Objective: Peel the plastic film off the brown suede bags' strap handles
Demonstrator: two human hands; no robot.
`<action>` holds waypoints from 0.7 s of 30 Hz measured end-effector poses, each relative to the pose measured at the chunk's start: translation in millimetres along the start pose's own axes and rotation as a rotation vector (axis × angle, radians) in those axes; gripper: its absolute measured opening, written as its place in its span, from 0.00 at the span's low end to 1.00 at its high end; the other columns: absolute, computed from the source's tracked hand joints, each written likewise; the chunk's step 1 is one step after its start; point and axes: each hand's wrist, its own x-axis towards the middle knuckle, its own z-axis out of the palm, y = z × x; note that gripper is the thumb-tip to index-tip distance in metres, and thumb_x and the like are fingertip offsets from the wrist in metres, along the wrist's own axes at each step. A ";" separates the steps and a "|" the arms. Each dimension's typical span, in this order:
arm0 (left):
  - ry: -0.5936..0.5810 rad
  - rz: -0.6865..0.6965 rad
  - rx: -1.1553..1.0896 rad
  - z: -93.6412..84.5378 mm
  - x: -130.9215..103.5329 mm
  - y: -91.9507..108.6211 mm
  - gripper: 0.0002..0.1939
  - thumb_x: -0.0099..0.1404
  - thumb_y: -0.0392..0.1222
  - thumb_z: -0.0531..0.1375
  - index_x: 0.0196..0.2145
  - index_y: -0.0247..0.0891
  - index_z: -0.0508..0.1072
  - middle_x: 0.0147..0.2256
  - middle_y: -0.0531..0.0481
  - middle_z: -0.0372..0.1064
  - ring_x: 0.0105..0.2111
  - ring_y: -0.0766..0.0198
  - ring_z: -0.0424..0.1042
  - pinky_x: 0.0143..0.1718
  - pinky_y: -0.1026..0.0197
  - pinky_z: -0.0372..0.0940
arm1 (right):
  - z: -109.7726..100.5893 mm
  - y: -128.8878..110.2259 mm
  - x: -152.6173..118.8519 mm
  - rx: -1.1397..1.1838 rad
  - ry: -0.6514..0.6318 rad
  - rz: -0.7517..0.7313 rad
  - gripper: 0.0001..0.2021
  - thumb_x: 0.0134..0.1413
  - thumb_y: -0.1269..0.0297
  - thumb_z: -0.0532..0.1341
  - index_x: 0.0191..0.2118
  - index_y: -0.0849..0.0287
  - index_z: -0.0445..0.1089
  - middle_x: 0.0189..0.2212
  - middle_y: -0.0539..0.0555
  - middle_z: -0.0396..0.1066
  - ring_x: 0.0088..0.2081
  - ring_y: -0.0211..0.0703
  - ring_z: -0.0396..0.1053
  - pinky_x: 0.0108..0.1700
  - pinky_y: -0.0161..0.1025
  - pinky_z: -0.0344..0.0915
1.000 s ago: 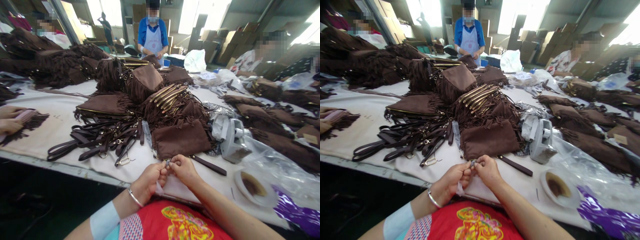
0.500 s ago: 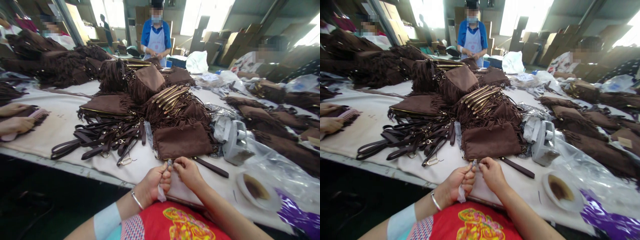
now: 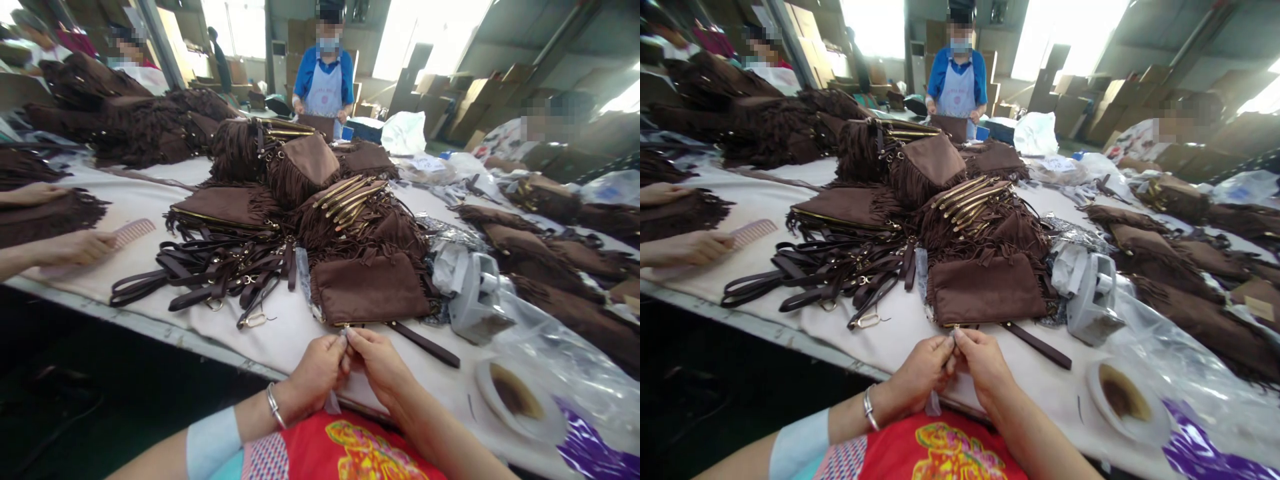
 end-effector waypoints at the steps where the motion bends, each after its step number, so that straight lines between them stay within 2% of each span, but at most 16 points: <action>1: -0.025 -0.007 -0.019 0.6 0.2 -0.2 0.23 0.63 0.58 0.57 0.21 0.37 0.63 0.15 0.59 0.52 0.14 0.74 0.49 0.15 0.69 0.43 | 1.9 1.4 -0.1 0.088 -0.027 0.024 0.20 0.44 0.46 0.66 0.23 0.58 0.66 0.14 0.47 0.63 0.18 0.37 0.60 0.24 0.35 0.59; 5: -0.156 -0.108 -0.265 3.0 1.4 3.3 0.20 0.64 0.56 0.58 0.25 0.37 0.63 0.18 0.59 0.54 0.14 0.75 0.45 0.14 0.70 0.41 | 6.1 8.1 1.9 0.369 -0.002 0.096 0.16 0.42 0.51 0.69 0.31 0.57 0.70 0.16 0.44 0.62 0.16 0.34 0.57 0.21 0.33 0.59; 8: -0.246 -0.262 -0.483 2.1 1.2 9.0 0.16 0.66 0.51 0.57 0.28 0.38 0.62 0.18 0.60 0.53 0.13 0.76 0.41 0.14 0.72 0.39 | 5.7 12.7 6.7 0.507 0.044 0.119 0.14 0.43 0.54 0.70 0.30 0.57 0.70 0.17 0.44 0.63 0.16 0.33 0.57 0.20 0.32 0.60; 11: -0.362 -0.379 -0.642 -0.8 0.5 13.9 0.13 0.68 0.47 0.55 0.29 0.36 0.63 0.18 0.61 0.50 0.13 0.78 0.39 0.15 0.74 0.39 | 4.3 14.2 12.3 0.604 0.070 0.076 0.12 0.40 0.59 0.73 0.28 0.58 0.72 0.17 0.44 0.64 0.18 0.32 0.59 0.22 0.30 0.62; 14: -0.431 -0.395 -0.694 -2.1 -0.1 17.1 0.11 0.67 0.43 0.57 0.30 0.35 0.65 0.18 0.61 0.49 0.13 0.78 0.40 0.15 0.75 0.40 | 4.0 12.1 15.3 0.591 0.037 -0.033 0.11 0.38 0.63 0.74 0.26 0.59 0.71 0.17 0.44 0.66 0.19 0.30 0.61 0.25 0.28 0.63; 16: -0.412 -0.360 -0.616 -2.8 -0.2 19.6 0.11 0.64 0.44 0.60 0.29 0.34 0.67 0.18 0.61 0.52 0.13 0.78 0.45 0.15 0.74 0.45 | 3.2 9.1 15.4 0.551 -0.021 -0.078 0.11 0.41 0.65 0.73 0.24 0.60 0.70 0.16 0.43 0.65 0.19 0.30 0.60 0.23 0.28 0.61; 18: -0.320 -0.276 -0.409 -6.4 -0.2 22.9 0.14 0.62 0.48 0.62 0.29 0.34 0.69 0.19 0.56 0.60 0.15 0.75 0.55 0.18 0.71 0.53 | -0.2 5.2 14.5 0.522 -0.091 -0.068 0.09 0.46 0.64 0.71 0.26 0.60 0.71 0.16 0.43 0.65 0.17 0.30 0.59 0.21 0.29 0.59; 20: -0.181 -0.189 -0.131 -14.7 0.4 27.4 0.16 0.60 0.50 0.63 0.29 0.32 0.72 0.23 0.50 0.69 0.20 0.69 0.65 0.22 0.68 0.60 | -7.6 0.4 12.8 0.506 -0.170 -0.035 0.09 0.51 0.60 0.68 0.32 0.61 0.74 0.21 0.47 0.70 0.20 0.33 0.64 0.25 0.32 0.63; 21: -0.114 -0.163 -0.018 -20.4 1.3 30.1 0.16 0.60 0.51 0.64 0.31 0.32 0.73 0.25 0.47 0.72 0.23 0.66 0.68 0.24 0.67 0.62 | -12.5 -2.2 11.8 0.499 -0.209 -0.005 0.12 0.54 0.57 0.66 0.36 0.61 0.74 0.26 0.51 0.74 0.24 0.36 0.69 0.31 0.35 0.67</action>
